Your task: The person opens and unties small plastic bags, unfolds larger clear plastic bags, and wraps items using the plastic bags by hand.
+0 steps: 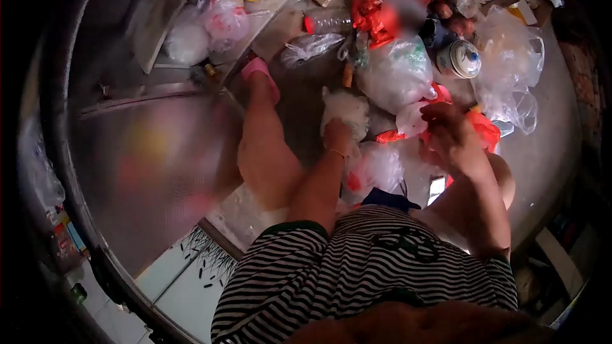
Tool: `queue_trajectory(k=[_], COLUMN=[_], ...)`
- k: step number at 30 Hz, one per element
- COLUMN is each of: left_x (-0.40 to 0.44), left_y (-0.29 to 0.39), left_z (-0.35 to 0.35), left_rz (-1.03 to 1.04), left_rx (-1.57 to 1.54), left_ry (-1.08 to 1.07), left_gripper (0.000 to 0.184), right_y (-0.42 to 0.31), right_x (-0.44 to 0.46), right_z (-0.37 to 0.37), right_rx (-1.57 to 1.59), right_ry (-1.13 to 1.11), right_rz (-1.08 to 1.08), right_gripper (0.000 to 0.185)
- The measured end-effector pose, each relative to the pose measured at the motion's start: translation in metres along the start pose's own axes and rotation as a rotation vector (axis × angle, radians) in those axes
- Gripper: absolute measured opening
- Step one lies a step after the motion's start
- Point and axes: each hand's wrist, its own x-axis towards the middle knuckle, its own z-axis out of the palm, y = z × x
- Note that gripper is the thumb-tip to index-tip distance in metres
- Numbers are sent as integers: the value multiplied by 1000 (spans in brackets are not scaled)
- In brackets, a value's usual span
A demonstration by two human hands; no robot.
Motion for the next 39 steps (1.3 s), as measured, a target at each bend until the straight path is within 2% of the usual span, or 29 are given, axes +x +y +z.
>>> queue_trajectory(k=[2, 6, 8, 11, 14, 15, 18, 21, 24, 27, 30, 31, 33, 35, 36, 38, 39], left_x=[-5, -34, -37, -61, -67, -81, -94, -105, -109, -115, -107, -107, -106, -108, -113, -122, -127], left_y=[10, 65, 80, 106, 101, 108, 103, 93, 81, 74, 58, 54, 44, 45, 49, 58, 63], left_z=[-20, -106, -123, -164, -148, -173, -178, -186, -193, -212, -208, -204, -203, -204, -202, -194, -189], left_rz=[-45, 53, 162, 311, 489, 500, 530, 585, 538, 400, 350, 327, 401, 544, 557, 582, 514], left_rx=[-352, -181, -116, -105, -219, -213, -192, -287, -372, -462, -523, -513, -437, -366, -333, -266, -269], left_ry=[106, 1, -72, -79, -13, -81, -77, 9, -46, -155, -132, -17, 51, 154, 153, 151, 110], left_gripper=[21, 17, 17, 19, 18, 18, 30, 35, 39, 43, 44, 41, 38, 33, 31, 27, 25], right_y=[7, 68, 79, 117, 142, 147, 164, 176, 183, 170, 162, 164, 168, 177, 186, 194, 176], right_x=[4, 20, 23, 29, 38, 35, 40, 33, 32, 27, 20, 19, 16, 18, 19, 20, 8], right_z=[4, 23, 46, 76, 89, 93, 97, 106, 94, 79, 64, 59, 50, 42, 41, 55, 64], right_rx=[-186, -652, -648, -713, -753, -676, -814, -670, -796, -666, -289, -319, -375, -341, -325, -347, -365], right_ry=[-79, -162, -195, -17, -9, 79, -60, 133, 84, 102, 27, 75, 177, 71, 19, 81, 83], right_rz=[-80, -472, -258, -387, -320, -302, -350, -312, -468, -261, -133, -96, -17, -144, -206, -241, -248], right_gripper=[28, 42, 43, 41, 41, 39, 39, 22, 20, 18, 18, 18, 19, 21, 21, 19, 18])
